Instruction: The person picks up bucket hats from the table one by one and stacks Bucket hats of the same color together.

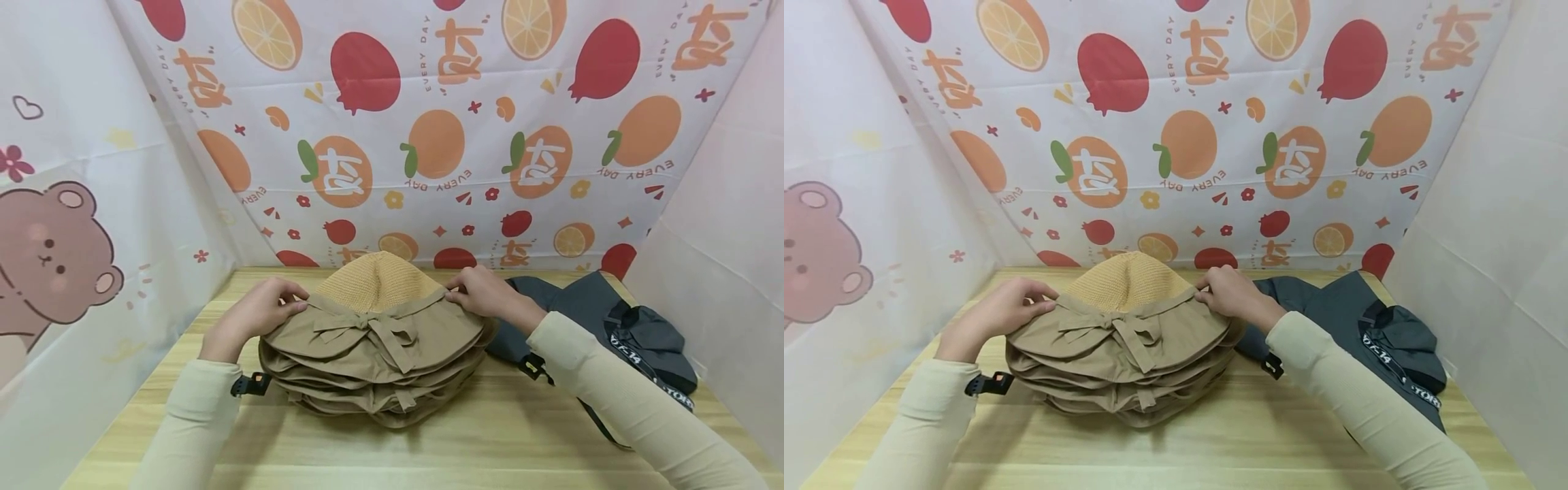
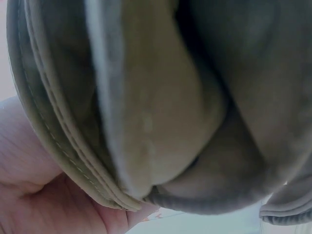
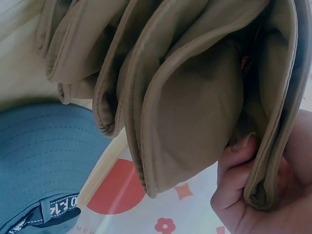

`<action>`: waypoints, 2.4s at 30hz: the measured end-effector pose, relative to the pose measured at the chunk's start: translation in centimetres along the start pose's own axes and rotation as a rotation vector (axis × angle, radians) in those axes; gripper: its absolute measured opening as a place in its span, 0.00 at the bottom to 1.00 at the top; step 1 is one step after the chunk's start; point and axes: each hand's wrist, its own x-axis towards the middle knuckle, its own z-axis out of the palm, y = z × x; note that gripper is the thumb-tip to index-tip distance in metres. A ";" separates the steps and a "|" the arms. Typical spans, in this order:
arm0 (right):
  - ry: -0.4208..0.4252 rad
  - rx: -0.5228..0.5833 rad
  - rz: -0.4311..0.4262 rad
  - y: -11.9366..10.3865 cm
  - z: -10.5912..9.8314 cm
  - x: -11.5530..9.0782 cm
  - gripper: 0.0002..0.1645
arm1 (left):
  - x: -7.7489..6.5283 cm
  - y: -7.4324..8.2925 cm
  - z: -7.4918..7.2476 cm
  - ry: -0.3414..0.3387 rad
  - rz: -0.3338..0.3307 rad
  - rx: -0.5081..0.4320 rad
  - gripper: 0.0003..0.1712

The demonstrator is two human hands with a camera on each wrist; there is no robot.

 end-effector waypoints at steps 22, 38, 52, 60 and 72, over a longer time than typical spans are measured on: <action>-0.023 -0.038 -0.031 0.5 0.6 0.0 0.11 | 0.2 -0.1 0.5 -0.028 -0.015 0.014 0.11; -0.020 -0.063 -0.029 0.9 0.7 -0.3 0.13 | 0.0 -0.2 0.9 -0.041 -0.026 0.027 0.10; -0.011 -0.039 -0.028 0.9 0.8 -0.2 0.12 | -0.1 0.1 0.5 -0.022 -0.048 0.045 0.09; -0.007 -0.032 -0.044 1.1 0.8 -0.3 0.14 | 0.0 0.5 0.5 -0.032 -0.038 0.036 0.09; 0.001 -0.030 -0.049 1.0 0.8 -0.4 0.14 | -0.1 0.2 0.9 -0.011 0.001 0.029 0.07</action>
